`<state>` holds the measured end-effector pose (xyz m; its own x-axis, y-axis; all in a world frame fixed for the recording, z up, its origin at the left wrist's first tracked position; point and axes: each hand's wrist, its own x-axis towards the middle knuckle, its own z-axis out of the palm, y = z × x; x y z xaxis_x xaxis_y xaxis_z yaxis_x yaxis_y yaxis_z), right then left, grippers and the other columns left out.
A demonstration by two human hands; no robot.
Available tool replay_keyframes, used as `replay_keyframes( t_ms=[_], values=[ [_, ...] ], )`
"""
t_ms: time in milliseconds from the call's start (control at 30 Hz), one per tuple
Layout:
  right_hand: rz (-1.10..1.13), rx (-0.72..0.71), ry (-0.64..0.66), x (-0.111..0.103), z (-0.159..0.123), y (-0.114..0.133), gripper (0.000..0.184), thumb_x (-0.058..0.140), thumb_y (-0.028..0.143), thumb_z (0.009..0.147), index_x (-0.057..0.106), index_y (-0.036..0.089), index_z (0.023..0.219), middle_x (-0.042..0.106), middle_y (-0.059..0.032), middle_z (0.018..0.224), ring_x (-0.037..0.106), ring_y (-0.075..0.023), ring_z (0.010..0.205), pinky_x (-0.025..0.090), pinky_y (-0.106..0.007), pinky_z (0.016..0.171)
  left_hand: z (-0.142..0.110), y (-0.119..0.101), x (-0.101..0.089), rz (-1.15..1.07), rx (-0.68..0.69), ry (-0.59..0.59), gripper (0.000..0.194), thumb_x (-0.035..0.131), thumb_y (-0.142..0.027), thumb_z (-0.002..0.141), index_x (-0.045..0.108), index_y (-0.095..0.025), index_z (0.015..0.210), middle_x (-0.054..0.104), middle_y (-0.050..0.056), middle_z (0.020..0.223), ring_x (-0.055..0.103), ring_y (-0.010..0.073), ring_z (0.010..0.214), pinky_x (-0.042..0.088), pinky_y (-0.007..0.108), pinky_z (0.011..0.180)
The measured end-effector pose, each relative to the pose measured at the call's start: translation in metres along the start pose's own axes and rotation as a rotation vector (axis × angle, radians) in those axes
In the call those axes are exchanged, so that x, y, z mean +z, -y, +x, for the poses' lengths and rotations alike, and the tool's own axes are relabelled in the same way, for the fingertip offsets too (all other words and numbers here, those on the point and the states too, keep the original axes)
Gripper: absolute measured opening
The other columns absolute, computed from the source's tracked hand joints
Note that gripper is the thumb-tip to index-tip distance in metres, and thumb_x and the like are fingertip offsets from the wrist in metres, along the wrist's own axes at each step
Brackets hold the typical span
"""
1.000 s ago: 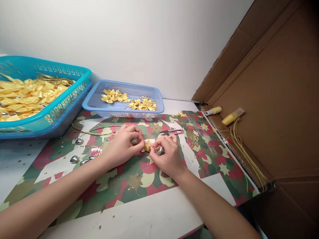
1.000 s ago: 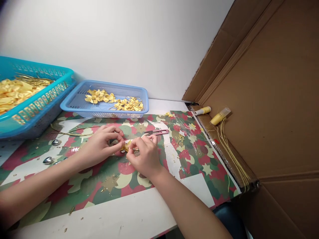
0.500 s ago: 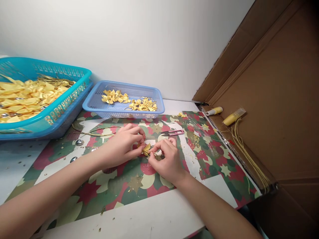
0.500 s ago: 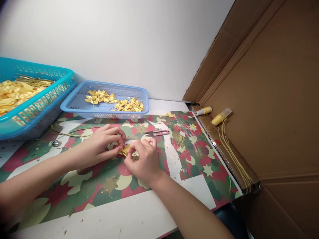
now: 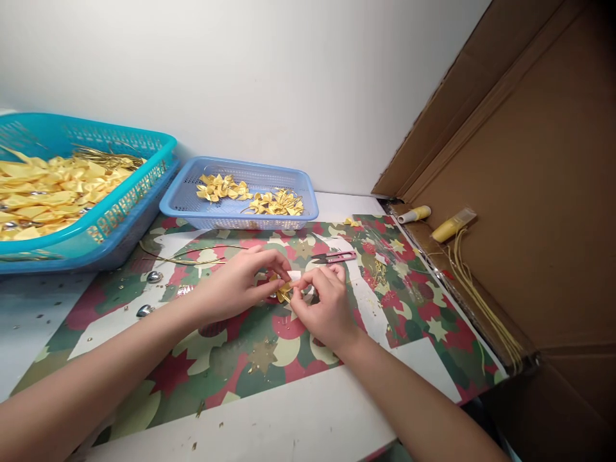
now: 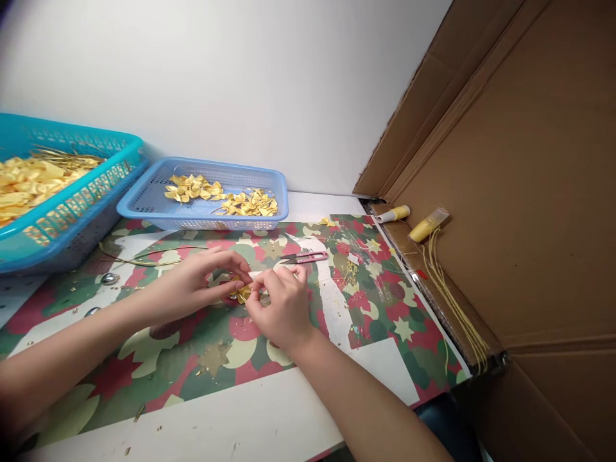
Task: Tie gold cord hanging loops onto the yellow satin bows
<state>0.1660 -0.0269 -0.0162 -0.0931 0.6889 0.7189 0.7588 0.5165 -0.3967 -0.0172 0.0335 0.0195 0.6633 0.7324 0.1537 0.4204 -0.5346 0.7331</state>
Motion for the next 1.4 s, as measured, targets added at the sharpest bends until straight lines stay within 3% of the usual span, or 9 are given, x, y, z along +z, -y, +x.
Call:
replay_keyframes(
  t_ms=[133, 233, 400, 567, 700, 867, 933, 1133, 1400],
  values=[
    [0.051, 0.074, 0.021, 0.001, 0.002, -0.003, 0.016, 0.053, 0.011, 0.077, 0.043, 0.023, 0.072, 0.06, 0.0063, 0.064, 0.056, -0.0129, 0.06, 0.037, -0.032, 0.076, -0.003, 0.0, 0.0, 0.131, 0.143, -0.095, 0.006, 0.059, -0.029, 0.084, 0.058, -0.023, 0.085, 0.065, 0.001, 0.084, 0.058, 0.0206, 0.082, 0.044, 0.033, 0.076],
    [0.146, 0.163, 0.115, 0.0, 0.003, -0.005, 0.015, 0.054, 0.013, 0.075, 0.043, 0.023, 0.069, 0.058, 0.007, 0.064, 0.053, -0.0119, 0.058, 0.039, -0.031, 0.075, -0.009, 0.003, 0.003, 0.304, 0.285, -0.06, 0.011, 0.061, -0.026, 0.082, 0.057, -0.023, 0.072, 0.06, -0.001, 0.072, 0.051, 0.0191, 0.073, 0.038, 0.034, 0.072],
    [0.261, 0.255, 0.214, -0.003, 0.004, -0.004, 0.014, 0.056, 0.015, 0.074, 0.045, 0.023, 0.07, 0.061, 0.0074, 0.066, 0.052, -0.0117, 0.058, 0.04, -0.031, 0.076, -0.017, 0.012, 0.012, 0.442, 0.292, -0.127, 0.015, 0.062, -0.031, 0.085, 0.064, -0.024, 0.071, 0.063, 0.001, 0.072, 0.049, 0.0201, 0.072, 0.032, 0.034, 0.067],
    [0.249, 0.219, 0.207, -0.004, 0.003, -0.003, 0.014, 0.055, 0.014, 0.073, 0.044, 0.023, 0.07, 0.059, 0.0075, 0.065, 0.053, -0.0119, 0.059, 0.039, -0.032, 0.078, -0.02, 0.015, 0.018, 0.453, 0.309, -0.239, 0.017, 0.063, -0.032, 0.087, 0.068, -0.025, 0.072, 0.062, 0.001, 0.068, 0.047, 0.02, 0.069, 0.03, 0.034, 0.064],
    [0.205, 0.135, 0.166, -0.004, 0.001, -0.003, 0.014, 0.054, 0.012, 0.074, 0.044, 0.022, 0.071, 0.06, 0.0078, 0.065, 0.054, -0.012, 0.061, 0.036, -0.032, 0.08, -0.022, 0.012, 0.018, 0.484, 0.334, -0.277, 0.023, 0.064, -0.031, 0.086, 0.061, -0.022, 0.064, 0.058, 0.001, 0.064, 0.044, 0.0186, 0.065, 0.029, 0.033, 0.062],
    [0.175, 0.096, 0.105, -0.004, 0.001, -0.001, 0.014, 0.053, 0.011, 0.074, 0.046, 0.022, 0.071, 0.061, 0.007, 0.065, 0.054, -0.0123, 0.06, 0.035, -0.032, 0.077, -0.023, 0.007, 0.019, 0.514, 0.411, -0.264, 0.008, 0.06, -0.026, 0.087, 0.067, -0.021, 0.088, 0.062, 0.002, 0.077, 0.048, 0.0189, 0.071, 0.034, 0.033, 0.066],
    [0.183, 0.104, 0.109, -0.004, 0.001, -0.001, 0.014, 0.053, 0.011, 0.074, 0.046, 0.022, 0.071, 0.061, 0.0066, 0.064, 0.054, -0.0127, 0.06, 0.035, -0.032, 0.077, -0.022, 0.005, 0.02, 0.537, 0.426, -0.249, 0.009, 0.059, -0.023, 0.087, 0.068, -0.022, 0.088, 0.063, 0.003, 0.08, 0.049, 0.0191, 0.072, 0.034, 0.033, 0.067],
    [0.255, 0.201, 0.187, -0.009, 0.004, -0.002, 0.015, 0.054, 0.013, 0.072, 0.043, 0.023, 0.07, 0.062, 0.0059, 0.066, 0.053, -0.0139, 0.061, 0.037, -0.033, 0.076, -0.02, 0.002, 0.022, 0.395, 0.339, -0.257, 0.015, 0.054, -0.022, 0.09, 0.067, -0.021, 0.082, 0.064, 0.001, 0.074, 0.052, 0.0166, 0.068, 0.036, 0.03, 0.063],
    [0.315, 0.195, 0.241, -0.01, 0.004, -0.001, 0.016, 0.057, 0.013, 0.072, 0.044, 0.023, 0.07, 0.062, 0.0068, 0.065, 0.049, -0.0122, 0.057, 0.037, -0.033, 0.078, -0.024, -0.003, 0.027, 0.077, 0.041, -0.294, 0.012, 0.06, -0.024, 0.084, 0.06, -0.02, 0.072, 0.062, -0.004, 0.063, 0.055, 0.0108, 0.056, 0.042, 0.021, 0.053]
  ],
)
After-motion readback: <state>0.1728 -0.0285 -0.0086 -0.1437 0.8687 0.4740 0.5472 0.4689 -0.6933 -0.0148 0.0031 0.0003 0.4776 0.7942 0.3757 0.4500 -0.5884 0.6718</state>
